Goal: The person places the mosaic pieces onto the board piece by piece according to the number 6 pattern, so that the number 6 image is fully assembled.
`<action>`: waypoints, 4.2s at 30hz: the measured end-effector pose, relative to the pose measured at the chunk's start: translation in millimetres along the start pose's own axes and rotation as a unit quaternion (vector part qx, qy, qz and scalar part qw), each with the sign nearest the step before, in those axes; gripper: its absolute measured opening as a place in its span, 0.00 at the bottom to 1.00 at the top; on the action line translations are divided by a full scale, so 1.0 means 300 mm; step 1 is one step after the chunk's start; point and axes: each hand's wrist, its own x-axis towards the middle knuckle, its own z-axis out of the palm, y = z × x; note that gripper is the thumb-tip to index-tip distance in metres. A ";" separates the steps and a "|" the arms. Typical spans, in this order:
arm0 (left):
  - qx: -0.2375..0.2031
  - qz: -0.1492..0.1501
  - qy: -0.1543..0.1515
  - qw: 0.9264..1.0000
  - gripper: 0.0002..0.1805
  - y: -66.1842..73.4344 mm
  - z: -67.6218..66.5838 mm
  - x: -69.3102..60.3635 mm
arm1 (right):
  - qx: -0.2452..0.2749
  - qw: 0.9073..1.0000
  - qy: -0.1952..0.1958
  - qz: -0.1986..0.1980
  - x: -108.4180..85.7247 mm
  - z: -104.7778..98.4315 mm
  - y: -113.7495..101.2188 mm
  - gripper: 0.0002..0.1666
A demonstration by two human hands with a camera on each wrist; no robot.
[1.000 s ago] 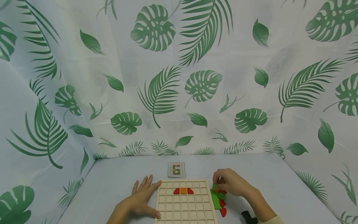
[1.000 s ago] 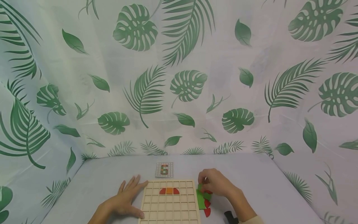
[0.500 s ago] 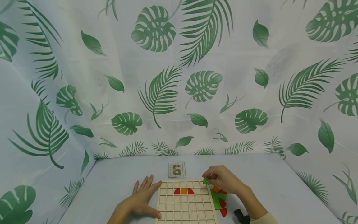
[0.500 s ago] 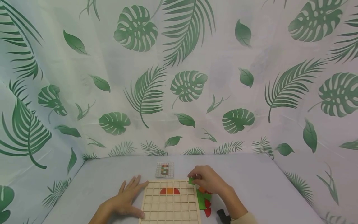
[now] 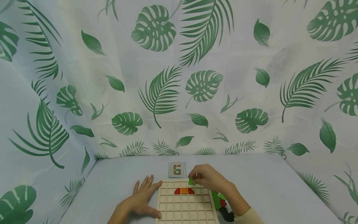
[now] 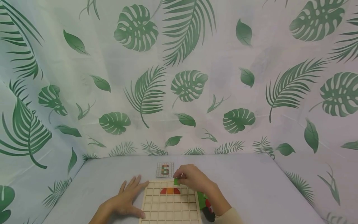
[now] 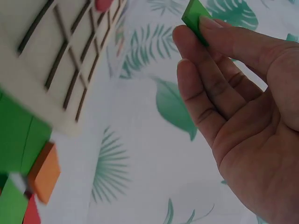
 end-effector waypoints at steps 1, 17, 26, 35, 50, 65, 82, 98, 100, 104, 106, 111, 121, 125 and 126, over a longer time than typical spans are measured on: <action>0.000 0.000 0.000 1.000 0.68 0.000 0.000 0.000 | 0.002 1.000 -0.002 -0.001 0.010 0.007 -0.008 0.12; 0.009 -0.012 -0.002 1.000 0.68 0.008 0.000 0.002 | -0.008 0.998 -0.053 -0.023 0.102 0.104 -0.077 0.12; 0.004 -0.014 -0.006 1.000 0.68 0.010 -0.006 0.001 | -0.005 0.998 -0.059 -0.011 0.115 0.143 -0.070 0.08; 0.004 -0.015 -0.007 1.000 0.68 0.013 -0.005 0.000 | 0.056 0.996 -0.076 -0.004 0.111 0.171 -0.030 0.09; 0.007 -0.014 -0.006 1.000 0.68 0.019 -0.006 -0.005 | 0.016 0.996 -0.088 0.019 0.105 0.203 -0.029 0.09; 0.019 -0.005 -0.008 1.000 0.68 -0.001 0.000 -0.011 | -0.035 0.996 -0.077 0.000 0.108 0.216 -0.019 0.07; 0.023 -0.014 -0.013 1.000 0.68 -0.004 0.000 -0.006 | -0.060 0.995 -0.078 -0.013 0.114 0.232 -0.018 0.06; 0.025 -0.005 -0.012 1.000 0.68 0.000 -0.004 -0.006 | -0.100 0.990 -0.102 0.009 0.103 0.229 -0.032 0.08; 0.026 -0.006 -0.011 1.000 0.68 0.000 -0.004 -0.003 | -0.100 0.990 -0.103 0.009 0.102 0.227 -0.036 0.07; 0.026 -0.010 -0.011 1.000 0.68 -0.002 -0.003 -0.004 | -0.110 0.988 -0.111 -0.001 0.104 0.228 -0.041 0.07; 0.027 -0.011 -0.010 1.000 0.68 -0.003 -0.002 -0.004 | -0.116 0.987 -0.113 -0.005 0.103 0.229 -0.038 0.07; 0.026 -0.013 -0.011 1.000 0.69 -0.003 -0.002 -0.008 | -0.114 0.988 -0.100 -0.009 0.093 0.225 -0.029 0.09; 0.027 -0.016 -0.009 0.999 0.68 0.002 -0.003 -0.007 | -0.120 0.992 -0.046 -0.017 0.054 0.161 -0.050 0.13; 0.027 -0.016 -0.006 0.999 0.69 0.000 -0.002 -0.003 | -0.125 0.992 -0.032 -0.007 0.026 0.117 -0.037 0.16; 0.027 -0.015 -0.006 1.000 0.69 -0.002 -0.002 -0.003 | -0.124 0.992 -0.030 0.000 0.018 0.107 -0.032 0.16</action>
